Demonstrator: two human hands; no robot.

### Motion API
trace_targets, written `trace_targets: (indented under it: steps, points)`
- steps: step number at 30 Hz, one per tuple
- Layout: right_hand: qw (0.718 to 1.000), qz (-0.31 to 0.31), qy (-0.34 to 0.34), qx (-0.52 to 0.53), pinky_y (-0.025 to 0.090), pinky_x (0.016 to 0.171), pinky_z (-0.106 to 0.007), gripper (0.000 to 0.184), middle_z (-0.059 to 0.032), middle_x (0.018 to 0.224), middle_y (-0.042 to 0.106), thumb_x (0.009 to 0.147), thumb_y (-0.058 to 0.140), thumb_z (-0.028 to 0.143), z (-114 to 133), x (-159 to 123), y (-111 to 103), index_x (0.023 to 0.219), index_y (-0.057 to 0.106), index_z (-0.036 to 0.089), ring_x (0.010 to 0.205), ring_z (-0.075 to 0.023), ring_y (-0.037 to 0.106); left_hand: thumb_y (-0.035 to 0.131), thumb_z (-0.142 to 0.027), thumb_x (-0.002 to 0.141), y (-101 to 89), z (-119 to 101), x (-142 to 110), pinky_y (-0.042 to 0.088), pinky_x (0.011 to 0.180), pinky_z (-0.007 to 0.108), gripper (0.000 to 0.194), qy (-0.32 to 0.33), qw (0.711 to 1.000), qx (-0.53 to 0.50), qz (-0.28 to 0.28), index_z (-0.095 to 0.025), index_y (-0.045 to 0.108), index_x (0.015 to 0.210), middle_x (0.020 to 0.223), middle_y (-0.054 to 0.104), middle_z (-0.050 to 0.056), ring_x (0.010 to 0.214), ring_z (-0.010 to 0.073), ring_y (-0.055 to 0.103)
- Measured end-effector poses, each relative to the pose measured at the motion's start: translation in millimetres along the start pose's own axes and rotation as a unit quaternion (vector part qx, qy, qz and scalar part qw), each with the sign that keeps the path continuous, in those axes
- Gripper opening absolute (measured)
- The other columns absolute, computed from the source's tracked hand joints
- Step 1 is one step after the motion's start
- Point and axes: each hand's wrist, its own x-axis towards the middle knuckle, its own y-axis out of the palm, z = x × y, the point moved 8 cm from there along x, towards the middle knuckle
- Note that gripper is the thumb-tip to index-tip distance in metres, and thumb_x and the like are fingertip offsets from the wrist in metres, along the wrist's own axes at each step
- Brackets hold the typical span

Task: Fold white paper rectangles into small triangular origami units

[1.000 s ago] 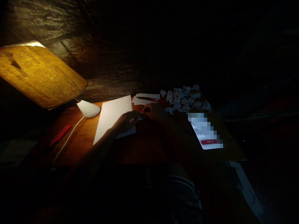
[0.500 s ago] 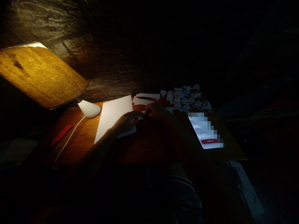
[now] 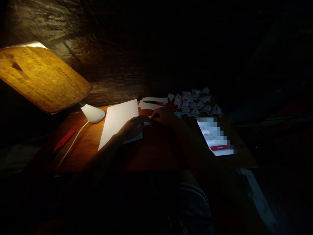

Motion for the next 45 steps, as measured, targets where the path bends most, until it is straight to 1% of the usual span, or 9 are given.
trace_targets:
  steps: [3, 6, 13, 23, 27, 31, 38, 42, 45]
  points:
    - [1.0, -0.004, 0.003, -0.005, 0.053, 0.088, -0.032, 0.02, -0.0084, 0.104, 0.082, 0.082, 0.072, 0.012, -2, 1, 0, 0.096, 0.085, 0.019, 0.094, -0.0212, 0.073, 0.054, -0.006, 0.092, -0.1, 0, 1, 0.062, 0.103, 0.041, 0.042, -0.008, 1.0, 0.006, 0.002, -0.019, 0.07, 0.128, 0.128, 0.074, 0.01, 0.113, 0.0218, 0.073]
    - [1.0, -0.005, 0.001, -0.013, 0.053, 0.088, -0.032, 0.021, -0.0081, 0.103, 0.082, 0.08, 0.075, 0.013, -2, 1, 1, 0.097, 0.086, 0.02, 0.093, -0.0215, 0.073, 0.053, -0.006, 0.091, -0.1, 0, 1, 0.061, 0.105, 0.043, 0.042, -0.011, 1.0, 0.005, 0.006, -0.018, 0.07, 0.128, 0.129, 0.074, 0.011, 0.115, 0.0225, 0.073]
    - [0.999, -0.013, 0.021, -0.021, 0.052, 0.082, -0.032, 0.016, -0.01, 0.1, 0.079, 0.08, 0.077, 0.013, -7, 1, 2, 0.093, 0.084, 0.017, 0.09, -0.0215, 0.071, 0.054, -0.006, 0.092, 0.3, -3, 2, 0.059, 0.108, 0.044, 0.043, -0.005, 1.0, 0.003, 0.019, -0.019, 0.067, 0.131, 0.135, 0.072, 0.011, 0.12, 0.023, 0.071]
    - [1.0, -0.014, 0.001, -0.023, 0.049, 0.079, -0.029, 0.015, -0.009, 0.098, 0.078, 0.079, 0.077, 0.014, -11, 4, 4, 0.093, 0.082, 0.015, 0.087, -0.0186, 0.068, 0.051, -0.008, 0.095, 4.0, 0, 1, 0.059, 0.106, 0.049, 0.044, -0.01, 0.999, 0.029, 0.029, -0.018, 0.064, 0.136, 0.135, 0.07, 0.013, 0.119, 0.026, 0.07]
    - [1.0, -0.014, 0.002, -0.028, 0.048, 0.076, -0.029, 0.013, -0.009, 0.096, 0.077, 0.079, 0.076, 0.014, -11, 4, 5, 0.091, 0.081, 0.014, 0.085, -0.0185, 0.068, 0.051, -0.006, 0.094, 3.7, -3, 0, 0.058, 0.11, 0.047, 0.046, 0.013, 0.999, 0.032, 0.033, -0.02, 0.065, 0.136, 0.138, 0.069, 0.012, 0.122, 0.0243, 0.068]
    - [0.999, -0.008, 0.005, -0.034, 0.047, 0.075, -0.029, 0.013, -0.0078, 0.094, 0.076, 0.078, 0.075, 0.013, -12, 5, 5, 0.089, 0.081, 0.016, 0.083, -0.0184, 0.068, 0.05, -0.006, 0.095, 2.4, -5, 0, 0.06, 0.107, 0.043, 0.049, 0.015, 0.999, 0.03, 0.035, -0.023, 0.067, 0.136, 0.137, 0.067, 0.011, 0.117, 0.0224, 0.07]
    - [0.998, 0.018, -0.003, -0.065, 0.046, 0.076, -0.03, 0.015, -0.0086, 0.098, 0.077, 0.08, 0.073, 0.014, -3, 3, 4, 0.091, 0.082, 0.017, 0.085, -0.0191, 0.068, 0.052, -0.005, 0.092, 6.9, 0, 1, 0.058, 0.107, 0.045, 0.05, -0.01, 0.998, 0.045, 0.043, -0.023, 0.066, 0.136, 0.135, 0.067, 0.01, 0.117, 0.0239, 0.068]
    - [0.996, 0.0, 0.021, -0.092, 0.043, 0.071, -0.03, 0.013, -0.0095, 0.09, 0.075, 0.086, 0.07, 0.02, 4, 2, 3, 0.086, 0.082, 0.016, 0.079, -0.019, 0.065, 0.051, -0.007, 0.093, 7.7, -3, 1, 0.06, 0.102, 0.045, 0.045, -0.002, 0.996, 0.067, 0.057, -0.022, 0.07, 0.13, 0.136, 0.066, 0.011, 0.112, 0.0247, 0.07]
    - [0.995, -0.016, 0.037, -0.093, 0.043, 0.072, -0.031, 0.011, -0.0097, 0.092, 0.076, 0.084, 0.071, 0.018, 3, 3, 4, 0.087, 0.081, 0.016, 0.08, -0.0196, 0.065, 0.051, -0.005, 0.092, 6.0, -4, 1, 0.061, 0.101, 0.045, 0.049, 0.002, 0.996, 0.071, 0.053, -0.023, 0.07, 0.133, 0.136, 0.066, 0.012, 0.113, 0.0249, 0.07]
